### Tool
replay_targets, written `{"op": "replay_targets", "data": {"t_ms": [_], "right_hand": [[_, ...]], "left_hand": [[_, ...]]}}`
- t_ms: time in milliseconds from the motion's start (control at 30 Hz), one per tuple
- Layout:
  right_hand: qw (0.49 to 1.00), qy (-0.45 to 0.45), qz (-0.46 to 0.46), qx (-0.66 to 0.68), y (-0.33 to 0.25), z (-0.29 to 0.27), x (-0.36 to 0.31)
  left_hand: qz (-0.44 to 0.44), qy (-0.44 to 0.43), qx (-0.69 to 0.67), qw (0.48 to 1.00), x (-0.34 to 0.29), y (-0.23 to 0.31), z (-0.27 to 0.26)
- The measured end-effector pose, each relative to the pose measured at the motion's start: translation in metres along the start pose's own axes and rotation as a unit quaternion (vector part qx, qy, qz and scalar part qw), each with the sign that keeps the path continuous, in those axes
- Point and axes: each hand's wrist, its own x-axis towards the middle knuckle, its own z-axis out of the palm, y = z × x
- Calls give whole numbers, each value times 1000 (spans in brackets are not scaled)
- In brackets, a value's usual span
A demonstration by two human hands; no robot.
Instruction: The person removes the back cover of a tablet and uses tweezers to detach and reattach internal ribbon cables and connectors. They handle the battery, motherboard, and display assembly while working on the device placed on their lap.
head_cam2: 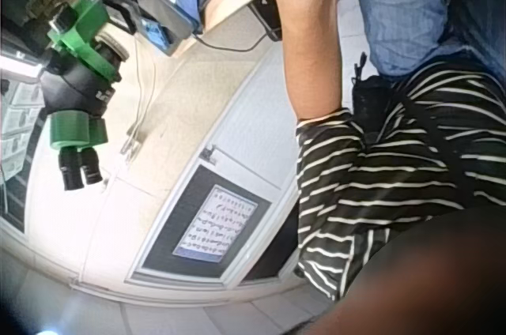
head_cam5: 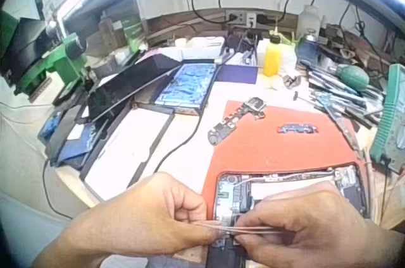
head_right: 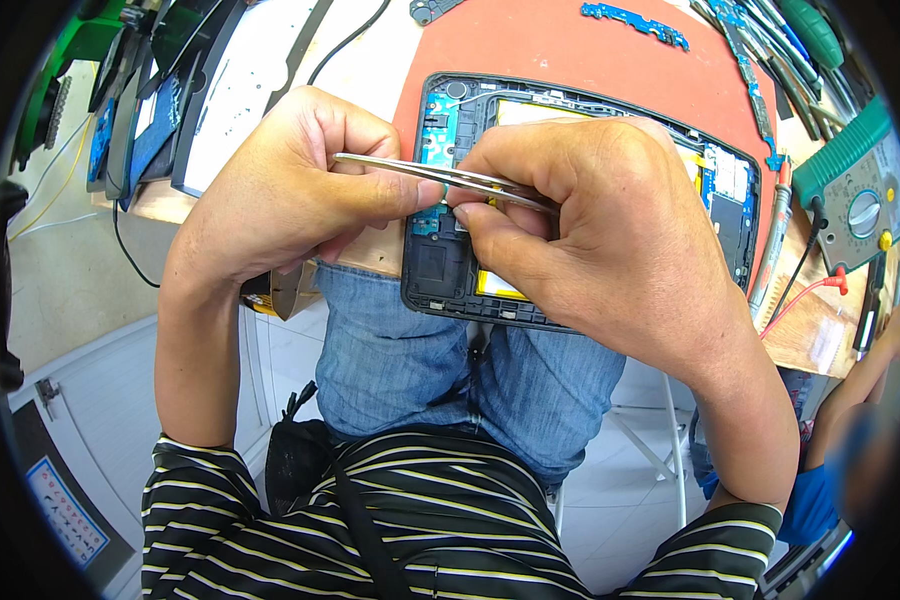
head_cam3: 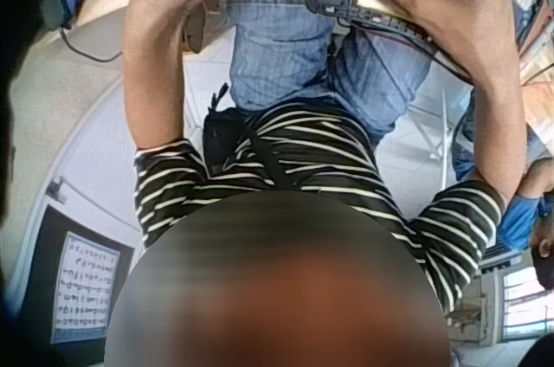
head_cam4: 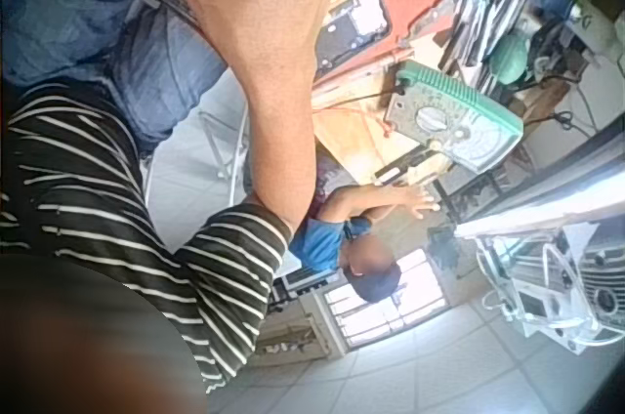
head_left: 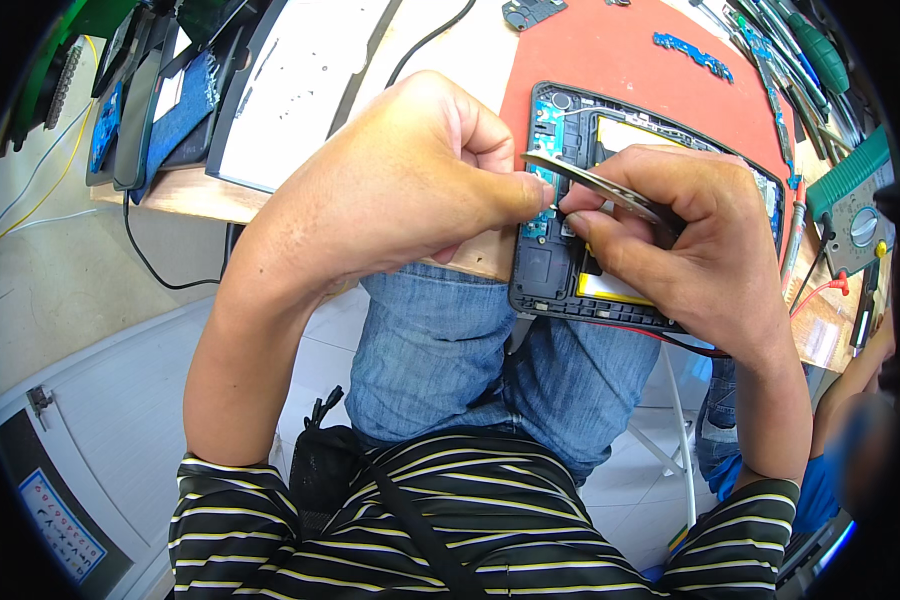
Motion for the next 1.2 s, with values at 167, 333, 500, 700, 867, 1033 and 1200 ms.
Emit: {"op": "replay_targets", "data": {"t_ms": [167, 333, 500, 700, 867, 1033, 1200], "right_hand": [[1000, -2, 13, 23, -1, -1, 0], [998, -2, 51, 34, -4, -2, -1], [999, -3, 33, 25, -3, -2, 0], [1000, 9, 10, 15, -1, 1, 0], [1000, 7, 7, -1, -2, 0, 0], [1000, 3, 19, -8, -4, -1, 0], [1000, 4, 18, 3, -3, 0, 0]], "left_hand": [[5, 1, -5, 1000, -1, 1, 0], [4, 5, 8, 1000, 0, 0, 0], [1, 2, 8, 1000, 0, -1, 0], [1, 2, 14, 1000, 0, -1, -1], [-1, 0, 2, 1000, 0, 1, 0], [0, 3, 18, 1000, 0, 1, 0], [6, 2, 25, 1000, 0, 0, -1]]}}
